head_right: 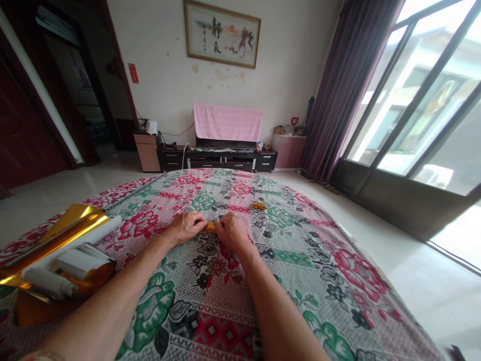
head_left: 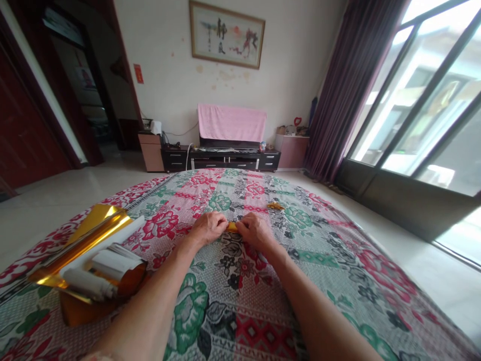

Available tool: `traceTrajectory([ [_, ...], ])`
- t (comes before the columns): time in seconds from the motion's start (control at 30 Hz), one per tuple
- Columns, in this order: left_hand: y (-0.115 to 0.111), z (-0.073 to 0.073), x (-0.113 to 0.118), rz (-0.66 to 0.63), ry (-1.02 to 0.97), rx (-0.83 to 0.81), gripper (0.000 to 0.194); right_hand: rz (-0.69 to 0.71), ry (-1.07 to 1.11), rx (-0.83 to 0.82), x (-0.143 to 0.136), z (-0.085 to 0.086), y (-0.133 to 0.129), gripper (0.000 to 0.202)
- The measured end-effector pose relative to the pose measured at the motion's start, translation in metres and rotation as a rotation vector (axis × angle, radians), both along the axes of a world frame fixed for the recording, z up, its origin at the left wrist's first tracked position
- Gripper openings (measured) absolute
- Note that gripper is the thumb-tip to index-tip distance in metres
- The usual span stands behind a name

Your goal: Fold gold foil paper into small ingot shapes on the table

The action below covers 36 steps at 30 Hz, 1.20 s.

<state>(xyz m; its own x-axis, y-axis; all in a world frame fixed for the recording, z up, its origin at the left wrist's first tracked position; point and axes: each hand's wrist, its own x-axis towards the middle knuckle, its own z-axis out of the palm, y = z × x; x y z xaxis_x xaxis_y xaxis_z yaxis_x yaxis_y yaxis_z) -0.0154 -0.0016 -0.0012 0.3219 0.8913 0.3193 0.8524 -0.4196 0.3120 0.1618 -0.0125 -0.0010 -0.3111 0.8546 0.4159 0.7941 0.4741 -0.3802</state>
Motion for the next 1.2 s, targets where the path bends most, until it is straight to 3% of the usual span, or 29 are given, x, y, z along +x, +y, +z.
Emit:
traceTrajectory([
  [0.17,-0.001,0.002,0.001,0.010,0.009,-0.012,0.024,0.057,0.051,-0.114,0.005,0.006,0.006,0.037],
  [0.33,0.000,0.001,0.002,0.019,0.005,-0.002,0.022,0.106,0.008,-0.087,0.009,0.000,0.013,0.038],
  [0.7,0.000,0.002,0.003,0.042,0.001,-0.024,0.024,0.027,-0.067,-0.039,0.003,0.002,0.007,0.029],
  [1.2,-0.002,0.002,0.002,0.025,-0.005,-0.025,0.018,0.014,0.032,-0.069,0.004,-0.001,0.006,0.024],
])
